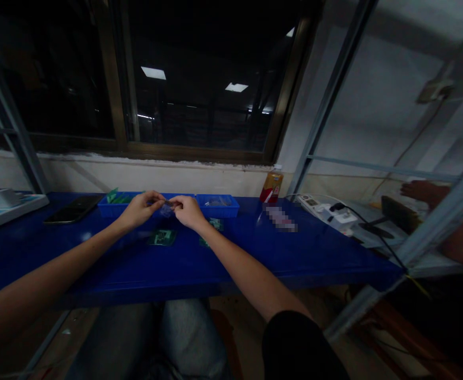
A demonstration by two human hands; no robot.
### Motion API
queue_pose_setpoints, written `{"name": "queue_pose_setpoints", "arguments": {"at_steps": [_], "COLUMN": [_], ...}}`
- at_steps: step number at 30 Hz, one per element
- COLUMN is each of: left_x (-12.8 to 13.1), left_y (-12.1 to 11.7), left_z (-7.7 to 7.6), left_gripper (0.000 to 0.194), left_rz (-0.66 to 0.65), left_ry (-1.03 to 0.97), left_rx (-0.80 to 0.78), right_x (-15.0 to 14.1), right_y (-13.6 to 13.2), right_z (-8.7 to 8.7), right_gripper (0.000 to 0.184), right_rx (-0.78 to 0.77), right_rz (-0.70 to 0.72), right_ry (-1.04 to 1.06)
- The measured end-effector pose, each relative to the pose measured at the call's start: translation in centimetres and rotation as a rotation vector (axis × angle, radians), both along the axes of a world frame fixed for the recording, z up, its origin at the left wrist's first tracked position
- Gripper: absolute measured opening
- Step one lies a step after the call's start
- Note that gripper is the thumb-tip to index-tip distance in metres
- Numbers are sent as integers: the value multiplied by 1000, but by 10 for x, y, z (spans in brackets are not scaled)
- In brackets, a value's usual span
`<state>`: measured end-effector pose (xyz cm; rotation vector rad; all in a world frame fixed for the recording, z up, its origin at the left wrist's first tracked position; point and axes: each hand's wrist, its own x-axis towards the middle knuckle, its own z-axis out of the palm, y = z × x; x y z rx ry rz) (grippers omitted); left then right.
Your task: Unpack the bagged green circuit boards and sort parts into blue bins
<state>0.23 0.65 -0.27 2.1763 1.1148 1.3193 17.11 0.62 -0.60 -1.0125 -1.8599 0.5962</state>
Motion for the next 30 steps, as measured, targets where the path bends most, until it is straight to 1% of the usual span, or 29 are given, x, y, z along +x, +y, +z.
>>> {"name": "queue_pose_setpoints", "arguments": {"at_steps": [2, 4, 5, 6, 7, 8, 9, 10, 11, 13, 17, 18, 20, 23, 25, 27, 30], "left_x": [-2, -4, -5, -5, -5, -5, -5, -4, -4, -3, -4, -4, -3, -1, 1, 1, 1], "left_y": [3, 3, 3, 2, 0, -2, -3, -5, -6, -6, -2, -1, -1, -4, -7, -10, -14], "left_z": [-1, 0, 0, 1, 2, 4, 5, 5, 6, 5, 4, 4, 3, 3, 4, 6, 9], "left_gripper": [16, 14, 13, 12, 11, 11, 11, 11, 11, 11, 13, 14, 18, 43, 53, 49, 27], "left_rz": [-12, -39, -53, -66, -74, -77, -75, -68, -58, -29, 25, 12, -55, -193, -254, -284, -290], "left_ry": [-55, -96, -106, -106, -98, -83, -62, -38, -15, 26, 60, 49, -17, -197, -300, -367, -422], "left_rx": [28, 57, 75, 98, 125, 154, 178, 194, 197, 175, 117, 67, -114, -437, -567, -628, -625], "right_x": [2, 3, 4, 4, 4, 3, 2, 1, -1, -2, 1, 2, 3, 2, 0, -1, 1], "right_y": [2, 1, 0, -1, -4, -6, -8, -10, -11, -12, -8, -6, -3, -2, -3, -6, -9], "right_z": [0, 2, 3, 5, 6, 7, 7, 8, 8, 9, 8, 7, 5, 1, 0, 1, 3], "right_gripper": [32, 25, 21, 22, 27, 31, 31, 27, 21, 12, 13, 14, 15, 17, 18, 19, 24], "right_rx": [-86, -247, -348, -448, -529, -579, -594, -578, -538, -431, -219, -169, -68, 65, 121, 155, 197], "right_rz": [-49, -61, -28, 31, 105, 174, 227, 253, 249, 188, 33, 9, -15, 10, 38, 56, 42], "right_ry": [80, 188, 245, 294, 335, 368, 394, 413, 425, 423, 347, 328, 292, 228, 192, 161, 95]}}
